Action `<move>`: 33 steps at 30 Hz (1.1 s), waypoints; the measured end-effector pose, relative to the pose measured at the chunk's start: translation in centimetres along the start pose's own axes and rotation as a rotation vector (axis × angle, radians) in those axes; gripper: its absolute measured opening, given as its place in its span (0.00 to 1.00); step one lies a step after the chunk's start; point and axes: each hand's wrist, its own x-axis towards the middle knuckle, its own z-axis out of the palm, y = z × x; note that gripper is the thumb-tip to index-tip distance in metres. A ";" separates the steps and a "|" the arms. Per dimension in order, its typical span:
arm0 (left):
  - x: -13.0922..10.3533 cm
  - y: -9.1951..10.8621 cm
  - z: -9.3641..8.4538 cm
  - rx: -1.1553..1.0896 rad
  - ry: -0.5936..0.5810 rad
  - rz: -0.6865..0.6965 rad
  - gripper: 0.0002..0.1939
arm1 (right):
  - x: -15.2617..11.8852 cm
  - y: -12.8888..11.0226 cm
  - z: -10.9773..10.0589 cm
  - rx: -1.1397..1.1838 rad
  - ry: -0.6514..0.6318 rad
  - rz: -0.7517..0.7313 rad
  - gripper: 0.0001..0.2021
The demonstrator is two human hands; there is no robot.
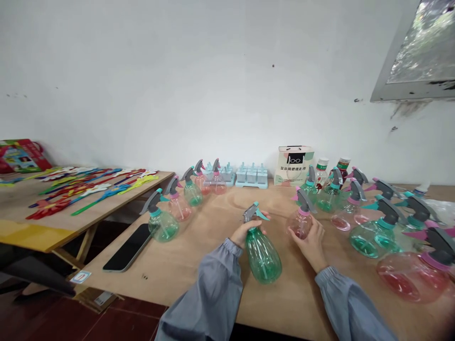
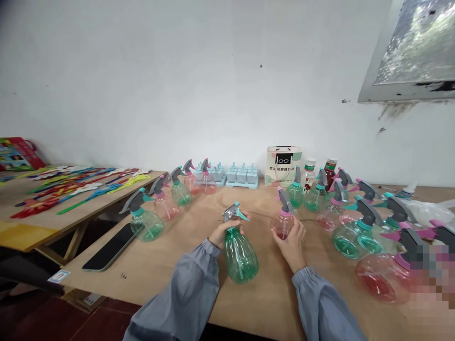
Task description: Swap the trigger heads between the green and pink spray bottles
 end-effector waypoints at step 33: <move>0.0 -1.0 0.8 -0.147 0.083 0.131 0.09 | -0.5 -0.9 -1.0 0.088 -0.098 -0.048 0.45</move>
